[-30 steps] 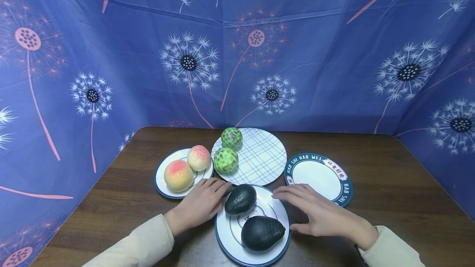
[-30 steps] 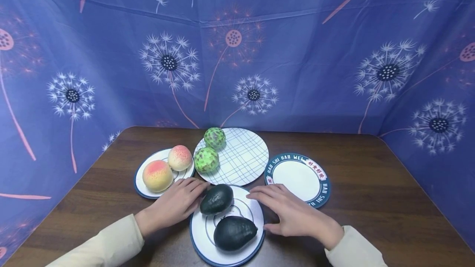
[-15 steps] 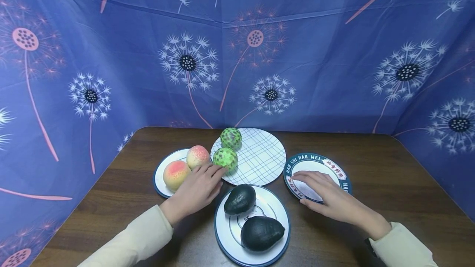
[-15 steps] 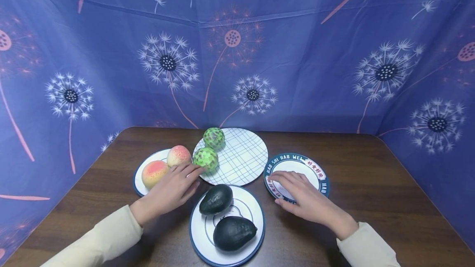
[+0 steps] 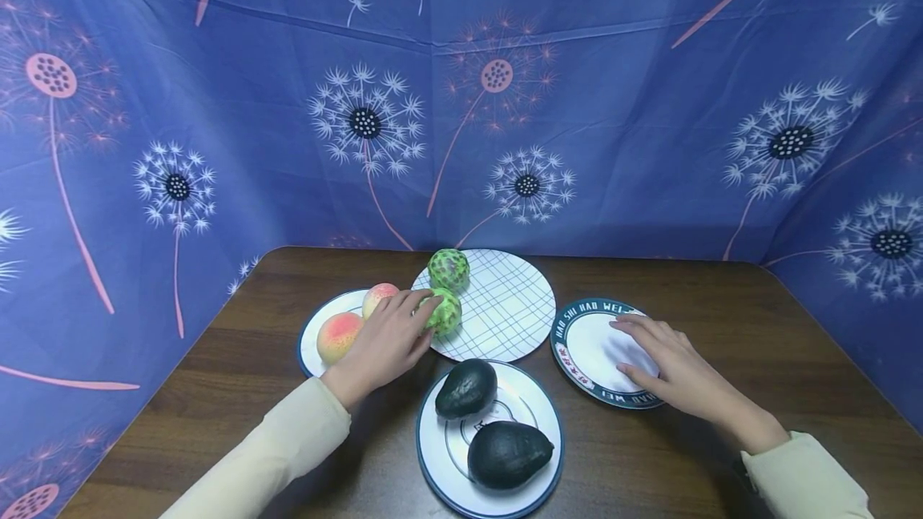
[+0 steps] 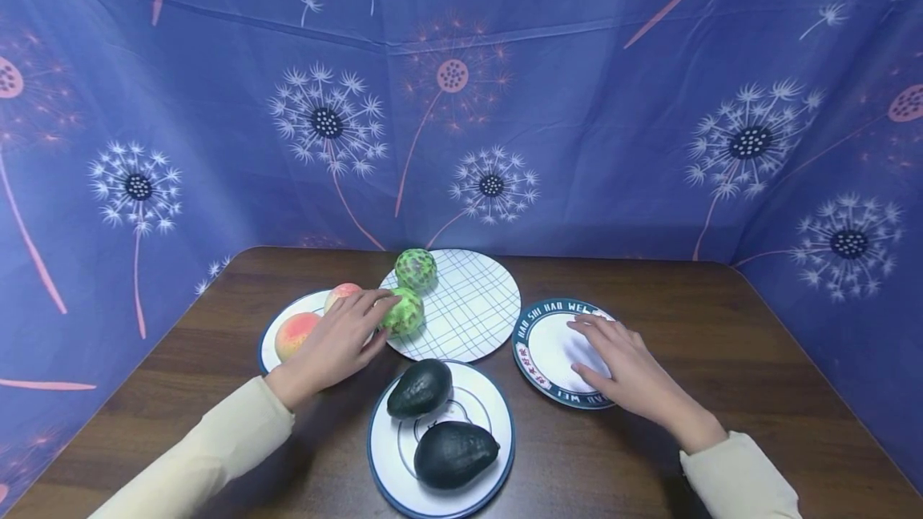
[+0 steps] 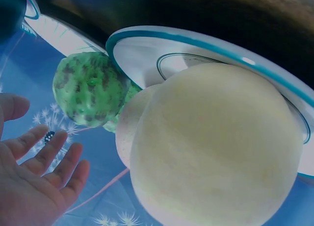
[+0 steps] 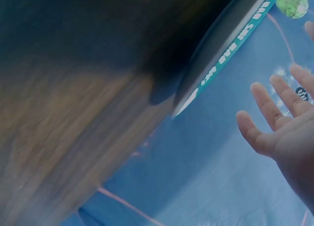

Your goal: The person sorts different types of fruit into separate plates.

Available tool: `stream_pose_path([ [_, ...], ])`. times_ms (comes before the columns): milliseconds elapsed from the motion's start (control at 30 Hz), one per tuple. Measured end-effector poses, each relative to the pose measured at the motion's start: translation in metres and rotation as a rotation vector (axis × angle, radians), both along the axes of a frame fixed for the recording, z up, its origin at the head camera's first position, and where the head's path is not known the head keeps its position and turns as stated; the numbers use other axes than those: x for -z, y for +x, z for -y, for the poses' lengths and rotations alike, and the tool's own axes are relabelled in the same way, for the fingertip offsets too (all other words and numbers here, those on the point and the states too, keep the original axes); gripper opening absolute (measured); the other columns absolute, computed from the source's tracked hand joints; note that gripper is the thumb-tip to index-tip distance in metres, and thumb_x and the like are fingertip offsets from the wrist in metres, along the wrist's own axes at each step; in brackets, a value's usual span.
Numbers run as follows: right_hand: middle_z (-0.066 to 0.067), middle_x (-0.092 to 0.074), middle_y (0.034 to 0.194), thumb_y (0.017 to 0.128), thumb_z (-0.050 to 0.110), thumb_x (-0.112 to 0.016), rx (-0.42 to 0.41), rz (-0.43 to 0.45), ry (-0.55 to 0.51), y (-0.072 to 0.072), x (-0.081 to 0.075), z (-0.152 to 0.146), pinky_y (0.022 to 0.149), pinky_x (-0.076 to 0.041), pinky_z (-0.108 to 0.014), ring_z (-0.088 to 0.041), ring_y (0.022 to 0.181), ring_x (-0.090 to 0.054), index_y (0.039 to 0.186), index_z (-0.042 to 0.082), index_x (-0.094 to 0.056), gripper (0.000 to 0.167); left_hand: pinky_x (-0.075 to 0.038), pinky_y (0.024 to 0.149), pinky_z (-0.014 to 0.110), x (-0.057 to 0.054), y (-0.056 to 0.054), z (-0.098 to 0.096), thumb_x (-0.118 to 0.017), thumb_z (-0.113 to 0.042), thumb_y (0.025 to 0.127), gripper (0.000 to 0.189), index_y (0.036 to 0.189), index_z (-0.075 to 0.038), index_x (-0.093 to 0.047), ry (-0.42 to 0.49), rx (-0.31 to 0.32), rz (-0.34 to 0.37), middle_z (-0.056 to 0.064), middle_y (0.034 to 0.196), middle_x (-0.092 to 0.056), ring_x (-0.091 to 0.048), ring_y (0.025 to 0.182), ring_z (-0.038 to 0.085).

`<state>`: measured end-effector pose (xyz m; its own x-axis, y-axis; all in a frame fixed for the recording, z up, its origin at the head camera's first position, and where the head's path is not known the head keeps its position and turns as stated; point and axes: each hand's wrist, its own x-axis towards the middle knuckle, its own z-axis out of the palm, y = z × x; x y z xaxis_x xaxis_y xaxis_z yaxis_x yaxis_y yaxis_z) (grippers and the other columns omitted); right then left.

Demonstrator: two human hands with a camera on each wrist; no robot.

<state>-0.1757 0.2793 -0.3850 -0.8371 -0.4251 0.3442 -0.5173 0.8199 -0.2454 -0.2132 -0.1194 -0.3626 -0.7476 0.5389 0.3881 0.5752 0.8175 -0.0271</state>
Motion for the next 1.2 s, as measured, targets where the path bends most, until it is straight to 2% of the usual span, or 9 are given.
stream_pose_path([
  [133, -0.015, -0.048, 0.127, 0.080, 0.023, -0.068, 0.030, -0.036, 0.019, -0.003, 0.003, -0.011, 0.085, -0.033, -0.059, -0.034, 0.113, -0.043, 0.125, 0.010, -0.049, 0.051, -0.042, 0.099, 0.042, 0.001, -0.005, -0.001, -0.065, -0.027, 0.081, 0.051, 0.129, -0.016, -0.049, 0.004, -0.006, -0.007, 0.007, 0.130, -0.052, -0.047, 0.119, 0.025],
  [267, -0.016, -0.046, 0.128, 0.082, 0.024, -0.067, 0.081, -0.028, 0.042, -0.006, 0.005, -0.022, 0.083, -0.033, -0.061, -0.036, 0.111, -0.043, 0.126, 0.007, -0.047, 0.052, -0.041, 0.099, 0.042, 0.003, -0.011, -0.002, -0.065, -0.028, 0.081, 0.052, 0.129, -0.015, -0.049, -0.008, -0.002, -0.023, 0.007, 0.130, -0.051, -0.046, 0.119, 0.026],
  [600, -0.026, -0.036, 0.133, 0.085, 0.032, -0.062, 0.223, 0.122, 0.151, -0.009, 0.011, -0.042, 0.086, -0.027, -0.071, -0.046, 0.117, -0.036, 0.134, -0.002, -0.038, 0.064, -0.038, 0.100, 0.046, 0.010, -0.022, -0.004, -0.061, -0.035, 0.084, 0.055, 0.132, -0.014, -0.045, -0.056, -0.012, -0.025, 0.010, 0.131, -0.047, -0.044, 0.119, 0.029],
  [767, -0.029, -0.035, 0.134, 0.086, 0.030, -0.059, 0.244, 0.158, 0.174, -0.009, 0.013, -0.046, 0.087, -0.026, -0.072, -0.050, 0.117, -0.034, 0.134, -0.003, -0.036, 0.062, -0.035, 0.102, 0.048, 0.014, -0.025, -0.005, -0.063, -0.039, 0.082, 0.062, 0.135, -0.015, -0.041, -0.077, -0.007, -0.002, 0.012, 0.133, -0.045, -0.042, 0.121, 0.031],
  [1000, -0.029, -0.035, 0.133, 0.086, 0.024, -0.056, 0.263, 0.170, 0.221, -0.009, 0.016, -0.049, 0.086, -0.026, -0.073, -0.050, 0.116, -0.034, 0.135, -0.002, -0.036, 0.058, -0.035, 0.101, 0.047, 0.018, -0.031, -0.006, -0.064, -0.042, 0.080, 0.069, 0.137, -0.014, -0.038, -0.125, -0.008, -0.032, 0.013, 0.134, -0.043, -0.043, 0.120, 0.032],
  [1200, -0.029, -0.037, 0.132, 0.087, 0.023, -0.055, 0.270, 0.177, 0.267, -0.009, 0.019, -0.052, 0.084, -0.029, -0.071, -0.049, 0.114, -0.036, 0.134, -0.002, -0.037, 0.056, -0.035, 0.100, 0.048, 0.021, -0.033, -0.008, -0.064, -0.046, 0.079, 0.073, 0.138, -0.013, -0.036, -0.165, -0.018, -0.024, 0.014, 0.135, -0.042, -0.043, 0.120, 0.033],
])
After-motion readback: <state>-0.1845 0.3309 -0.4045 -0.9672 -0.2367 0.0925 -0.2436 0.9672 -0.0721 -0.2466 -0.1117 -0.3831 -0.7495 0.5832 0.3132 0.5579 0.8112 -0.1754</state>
